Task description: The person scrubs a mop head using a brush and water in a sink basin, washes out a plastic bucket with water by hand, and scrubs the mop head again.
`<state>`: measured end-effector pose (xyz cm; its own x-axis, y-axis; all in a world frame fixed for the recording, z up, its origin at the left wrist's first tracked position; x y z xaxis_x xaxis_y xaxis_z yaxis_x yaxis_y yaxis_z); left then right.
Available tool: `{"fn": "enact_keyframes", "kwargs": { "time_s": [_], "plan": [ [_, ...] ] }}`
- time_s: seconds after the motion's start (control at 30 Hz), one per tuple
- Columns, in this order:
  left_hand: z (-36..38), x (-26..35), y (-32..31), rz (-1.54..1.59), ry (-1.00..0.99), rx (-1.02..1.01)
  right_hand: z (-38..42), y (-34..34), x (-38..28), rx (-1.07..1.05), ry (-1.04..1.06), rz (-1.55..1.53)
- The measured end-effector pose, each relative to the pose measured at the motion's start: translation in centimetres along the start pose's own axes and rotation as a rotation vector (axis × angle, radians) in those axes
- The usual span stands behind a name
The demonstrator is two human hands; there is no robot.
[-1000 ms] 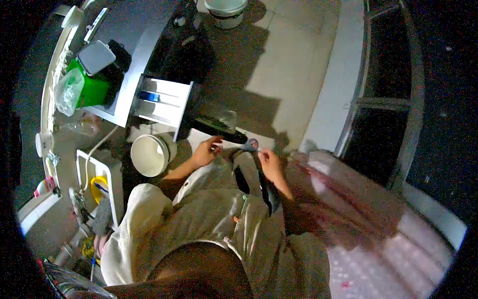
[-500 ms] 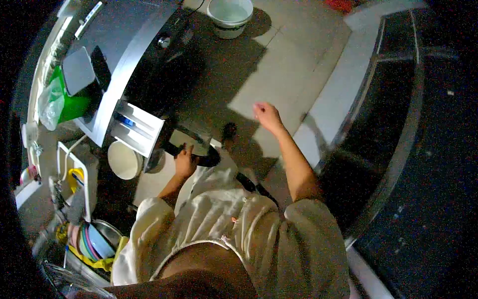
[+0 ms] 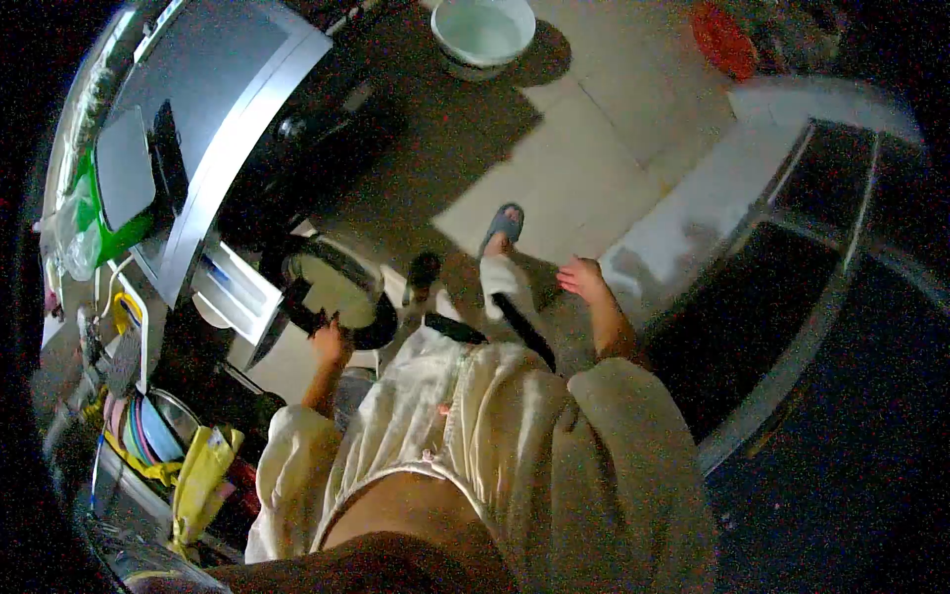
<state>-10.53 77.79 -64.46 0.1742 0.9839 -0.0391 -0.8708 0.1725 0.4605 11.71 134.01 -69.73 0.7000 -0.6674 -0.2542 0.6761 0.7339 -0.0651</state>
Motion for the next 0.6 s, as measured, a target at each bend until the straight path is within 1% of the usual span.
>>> {"fn": "enact_keyframes", "kwargs": {
  "time_s": [0.07, 0.1, 0.13, 0.2, 0.27, 0.33, 0.37, 0.4, 0.43, 0.5, 0.53, 0.57, 0.6],
  "plan": [
    [-2.7, -1.6, -3.8, -0.045, 0.046, 0.05, -0.5, -2.7, -8.1, 0.024, 0.036, 0.153],
    [0.2, 1.4, -1.2, -0.068, 0.114, 0.147, -4.0, -1.3, -10.5, -0.076, 0.103, 0.154],
    [1.6, 2.9, -1.7, -0.076, 0.127, 0.125, -7.3, -0.4, -12.6, -0.179, 0.168, 0.154],
    [1.5, 5.8, -1.8, 0.0, 0.131, 0.126, -7.6, -3.9, -19.0, -0.159, 0.209, 0.038],
    [2.6, 8.8, -1.6, 0.038, 0.145, 0.111, -8.0, -7.1, -24.4, -0.161, 0.178, 0.076],
    [4.0, 12.1, -1.4, 0.273, 0.193, 0.045, -10.4, -9.7, -27.5, -0.161, 0.145, 0.123],
    [2.9, 11.3, -4.5, 0.345, 0.117, 0.057, -11.9, -10.9, -28.3, -0.226, 0.132, 0.002],
    [1.1, 10.2, -8.9, 0.416, 0.041, 0.073, -13.5, -12.6, -29.4, -0.291, 0.12, -0.119],
    [0.3, 9.6, -12.4, 0.62, 0.057, 0.057, -14.9, -14.7, -30.9, -0.294, 0.109, -0.111],
    [1.8, 12.3, -11.8, 0.678, 0.108, 0.036, -16.8, -18.6, -32.5, -0.259, -0.038, -0.465],
    [1.5, 12.8, -10.4, 0.72, 0.13, 0.034, -18.4, -19.5, -32.5, -0.257, -0.044, -0.474],
    [-0.1, 13.0, -9.8, 0.729, 0.132, 0.026, -20.3, -20.0, -33.0, -0.327, -0.096, -0.616],
    [-1.1, 12.5, -10.9, 0.683, 0.039, 0.012, -21.7, -20.4, -33.1, -0.39, -0.164, -0.753]
  ]
}}
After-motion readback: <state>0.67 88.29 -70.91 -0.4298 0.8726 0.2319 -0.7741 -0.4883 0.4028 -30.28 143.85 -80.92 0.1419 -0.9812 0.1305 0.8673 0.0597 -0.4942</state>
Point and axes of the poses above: each hand's wrist, its own z-axis away from the middle knuckle, its own y-axis out of the back of the hand, x = y × z, the point moved 3 cm from there along -z, towards the middle knuckle, and after that the axes turned 7 degrees about -x, right-handed, at the moved point
